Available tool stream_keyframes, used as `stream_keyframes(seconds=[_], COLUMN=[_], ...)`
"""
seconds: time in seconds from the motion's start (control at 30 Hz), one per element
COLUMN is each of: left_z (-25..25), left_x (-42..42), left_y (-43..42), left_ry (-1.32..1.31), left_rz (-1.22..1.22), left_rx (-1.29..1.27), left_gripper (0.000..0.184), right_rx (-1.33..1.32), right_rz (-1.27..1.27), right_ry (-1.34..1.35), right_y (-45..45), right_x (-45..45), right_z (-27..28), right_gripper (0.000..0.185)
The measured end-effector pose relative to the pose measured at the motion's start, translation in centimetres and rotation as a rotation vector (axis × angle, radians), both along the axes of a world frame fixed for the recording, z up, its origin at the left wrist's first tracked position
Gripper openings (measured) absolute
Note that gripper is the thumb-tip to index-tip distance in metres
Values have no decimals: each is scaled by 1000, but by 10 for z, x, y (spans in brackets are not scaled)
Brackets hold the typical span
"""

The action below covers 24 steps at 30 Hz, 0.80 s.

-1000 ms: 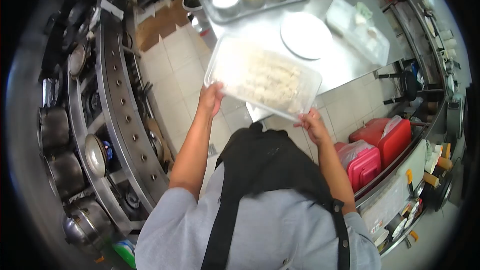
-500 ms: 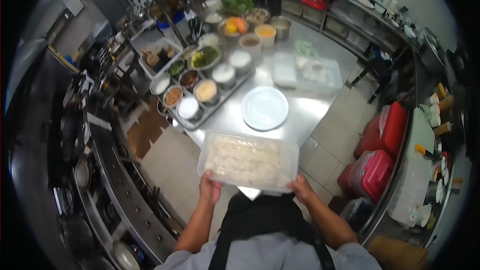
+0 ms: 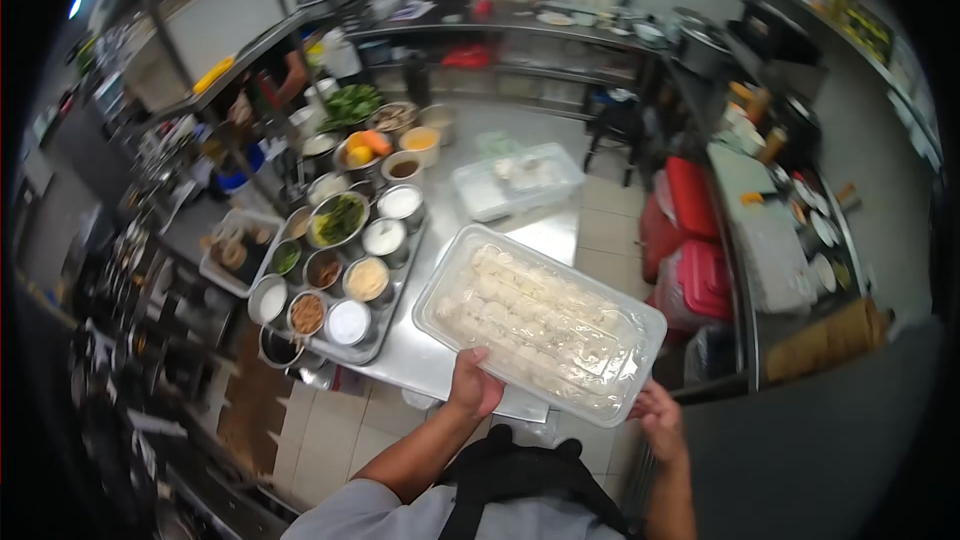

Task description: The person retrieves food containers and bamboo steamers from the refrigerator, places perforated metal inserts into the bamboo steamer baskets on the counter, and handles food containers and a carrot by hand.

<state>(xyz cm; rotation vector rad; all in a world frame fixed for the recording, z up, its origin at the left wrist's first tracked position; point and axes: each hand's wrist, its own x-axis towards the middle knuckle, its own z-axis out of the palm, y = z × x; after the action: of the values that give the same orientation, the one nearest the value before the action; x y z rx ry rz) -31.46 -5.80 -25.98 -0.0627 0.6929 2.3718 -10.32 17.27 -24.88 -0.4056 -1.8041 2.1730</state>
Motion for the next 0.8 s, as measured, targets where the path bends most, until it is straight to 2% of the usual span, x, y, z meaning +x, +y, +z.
stream_keyframes(seconds=[0.03,0.07,0.1,0.13,0.17,0.2,0.27,0.3,0.33,0.37,0.4,0.43,0.47,0.5,0.53,0.57,0.6,0.63,0.7,0.73,0.8], left_z=[4,8,11,14,17,17,16,20,23,17,13,13,14,5,-6,-11,-11,-11,-22,-28,-25], left_x=[0,1,3,6,11,17,30,42,55,68,85,105,123,139,155,170,189,211,257,278,295], left_y=[6,10,14,18,25,33,47,56,62,67,73,76,77,79,81,78,73,67,57,52,48], left_ry=[8,15,18,20,25,30,123,133,146,148,156,170,190,226,210,188,215,201,195,216,214], left_rz=[-45,-81,-113,-148,-199,-276,-359,-418,-476,-556,-628,-700,-762,-862,-965,-1053,-1121,-1187,-1320,-1426,-1552], left_rx=[40,78,84,43,2,10,11,7,2,8,13,-26,-69,-71,-88,-109,-121,-135,-110,-139,-151], left_gripper=[81,81,81,80,80,80,73,74,75,75,76,76,76,76,76,75,75,74,72,72,72], right_rx=[131,385,695,843,809,1217,1305,1551,1686,1519,1403,1812,1896,1036,817,637,590,540,702,892,535], right_rz=[-132,-424,-756,-1175,-1542,-1868,-2637,-2728,-2843,-2888,-2780,-2367,-2163,-2194,-2029,-2033,-1967,-1935,-2005,-2013,-2149], right_ry=[-10,-24,19,-17,119,-58,-526,-627,-496,-762,-816,-834,-1047,-246,107,69,27,84,140,30,-44], right_y=[2,2,17,18,30,30,-18,-35,-37,-52,-47,-31,-24,0,-2,-20,-10,-22,-19,-8,2], right_x=[30,65,115,161,232,307,382,435,484,508,560,629,643,652,618,576,605,571,558,577,573], right_z=[24,41,34,49,49,57,106,112,112,126,118,102,102,85,108,136,131,156,166,158,172], right_gripper=[81,72,57,45,37,41,50,55,52,48,38,31,31,54,63,68,71,74,73,83,97])
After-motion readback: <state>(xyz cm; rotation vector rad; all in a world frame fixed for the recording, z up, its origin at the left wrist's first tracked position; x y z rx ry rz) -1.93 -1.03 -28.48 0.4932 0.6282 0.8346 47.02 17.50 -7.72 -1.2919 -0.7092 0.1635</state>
